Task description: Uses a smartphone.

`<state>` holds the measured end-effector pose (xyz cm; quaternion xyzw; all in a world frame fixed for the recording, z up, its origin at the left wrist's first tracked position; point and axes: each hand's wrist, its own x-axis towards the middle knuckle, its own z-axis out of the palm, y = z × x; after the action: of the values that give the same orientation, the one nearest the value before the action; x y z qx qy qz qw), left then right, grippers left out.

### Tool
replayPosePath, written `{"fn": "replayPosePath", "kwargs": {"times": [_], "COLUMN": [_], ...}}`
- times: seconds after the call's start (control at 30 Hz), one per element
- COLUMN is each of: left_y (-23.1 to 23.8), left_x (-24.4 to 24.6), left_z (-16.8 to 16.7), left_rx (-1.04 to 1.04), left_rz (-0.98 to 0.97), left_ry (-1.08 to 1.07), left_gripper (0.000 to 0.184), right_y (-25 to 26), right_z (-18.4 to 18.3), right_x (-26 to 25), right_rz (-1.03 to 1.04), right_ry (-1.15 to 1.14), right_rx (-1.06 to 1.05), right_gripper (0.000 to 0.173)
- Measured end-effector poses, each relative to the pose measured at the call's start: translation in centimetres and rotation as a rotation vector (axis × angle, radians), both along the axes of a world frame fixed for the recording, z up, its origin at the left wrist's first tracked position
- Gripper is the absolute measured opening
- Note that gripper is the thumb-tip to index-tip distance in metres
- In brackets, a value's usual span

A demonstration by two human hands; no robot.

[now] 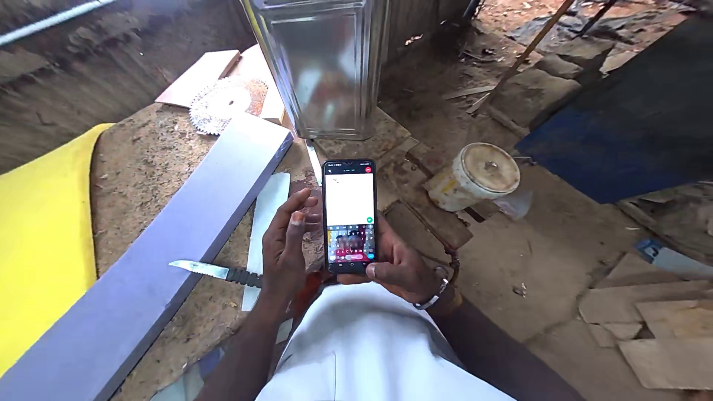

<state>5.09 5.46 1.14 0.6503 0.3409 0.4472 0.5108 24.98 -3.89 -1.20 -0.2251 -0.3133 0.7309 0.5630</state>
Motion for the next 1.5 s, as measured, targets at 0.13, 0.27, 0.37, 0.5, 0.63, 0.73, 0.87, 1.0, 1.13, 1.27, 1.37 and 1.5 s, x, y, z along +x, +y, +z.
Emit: {"fn": "replayPosePath", "kwargs": {"times": [0.13,0.27,0.37,0.5,0.63,0.73,0.87,1.0,1.13,1.27,1.37,1.5], "left_y": [-0.2,-0.9,-1.5,-2.1,-2.5,-2.9,-3.9,-5.1,-6.6,-8.1,-8.9,-10.1], "left_x": [-1.4,-2.3,-2.7,-3.1,-3.7,-4.5,-6.4,-8.5,-10.6,-13.1,-15.0,-17.4], "left_z": [-1.4,-2.5,-2.9,-2.9,-2.9,-3.0,-3.3,-3.5,-3.7,-3.6,-3.8,-4.3], "left_rx": [-0.019,-0.054,-0.063,-0.059,-0.033,-0.009,0.028,0.041,0.047,0.055,0.037,0.025], "left_rz": [0.022,0.044,0.042,0.026,0.001,-0.040,-0.047,-0.025,-0.027,-0.020,-0.028,-0.025], "left_ry": [0.005,0.033,0.048,0.083,0.109,0.125,0.187,0.196,0.186,0.173,0.149,0.155], "left_gripper": [0.047,0.045,0.044,0.042,0.040,0.038,0.039,0.039,0.039,0.040,0.041,0.041], "right_y": [0.3,0.7,0.8,0.9,1.0,0.9,0.5,-0.4,-1.6,-2.9,-3.9,-5.1], "right_z": [0.0,0.1,-0.1,-0.4,-0.7,-1.0,-0.6,-0.1,0.6,1.0,1.3,1.7], "right_x": [0.5,0.4,0.0,-0.9,-1.8,-2.5,-3.9,-5.7,-7.6,-9.6,-11.2,-13.3], "right_rz": [0.012,0.004,-0.005,-0.021,-0.038,-0.027,-0.035,-0.058,-0.058,-0.031,-0.018,-0.059], "right_ry": [0.005,-0.030,-0.045,-0.033,-0.063,-0.053,-0.064,-0.101,-0.101,-0.075,-0.056,-0.103], "right_rx": [0.010,0.000,-0.015,-0.051,-0.064,-0.034,-0.030,-0.031,-0.007,0.034,0.059,0.053], "right_gripper": [0.096,0.095,0.094,0.096,0.092,0.094,0.100,0.095,0.098,0.098,0.097,0.095]}}
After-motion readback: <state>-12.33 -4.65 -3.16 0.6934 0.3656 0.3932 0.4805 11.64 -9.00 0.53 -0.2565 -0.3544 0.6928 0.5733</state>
